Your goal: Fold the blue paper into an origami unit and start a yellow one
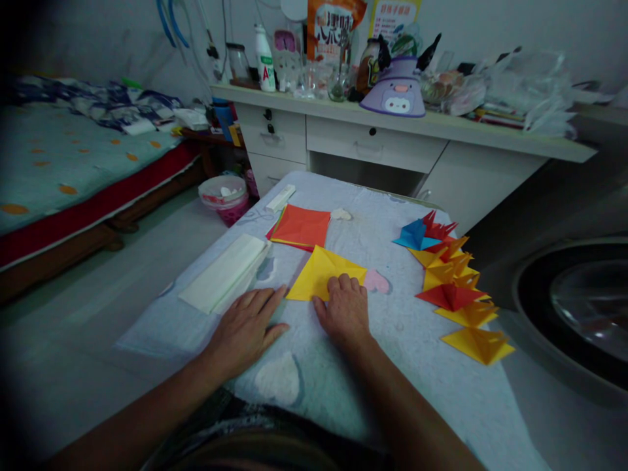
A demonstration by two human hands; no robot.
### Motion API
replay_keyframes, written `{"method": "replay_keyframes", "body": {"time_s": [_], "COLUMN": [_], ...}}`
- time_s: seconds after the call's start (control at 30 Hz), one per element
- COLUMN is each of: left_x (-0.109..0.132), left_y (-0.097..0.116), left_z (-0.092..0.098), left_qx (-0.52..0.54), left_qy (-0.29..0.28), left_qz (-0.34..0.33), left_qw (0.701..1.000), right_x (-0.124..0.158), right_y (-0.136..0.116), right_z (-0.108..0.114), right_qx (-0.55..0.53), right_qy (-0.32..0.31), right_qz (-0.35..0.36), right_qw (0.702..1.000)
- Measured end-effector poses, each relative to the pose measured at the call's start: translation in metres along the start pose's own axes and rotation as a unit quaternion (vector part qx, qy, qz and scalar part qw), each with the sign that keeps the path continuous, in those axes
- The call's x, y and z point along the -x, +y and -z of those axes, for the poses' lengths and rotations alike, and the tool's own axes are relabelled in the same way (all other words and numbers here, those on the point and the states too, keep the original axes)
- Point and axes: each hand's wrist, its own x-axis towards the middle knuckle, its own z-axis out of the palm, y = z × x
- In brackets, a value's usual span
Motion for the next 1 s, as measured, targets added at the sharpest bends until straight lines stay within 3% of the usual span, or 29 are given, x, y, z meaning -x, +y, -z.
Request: {"method": "replay_keyframes", "body": {"time_s": [0.13,0.4,1.0], "left_x": [-0.002,-0.032,-0.047], "left_y": [0.003,0.002,-0.004], "left_z": [-0.002,-0.001,-0.004], "left_qx": [0.054,0.161,0.191], "left_qy": [0.040,0.027,0.006], "left_qz": [0.014,0.025,0.039], "left_qw": [0.998,0.986,0.981], "right_x": [-0.001,0.000,-0.001], "right_y": [0.001,0.005,0.007], "right_z": [-0.003,-0.007,-0.005], "right_qx": [-0.007,-0.029,-0.037], "right_qy": [0.003,0.018,0.002], "right_qz": [0.002,0.007,0.011], "right_qw": [1.000,0.999,0.999]}}
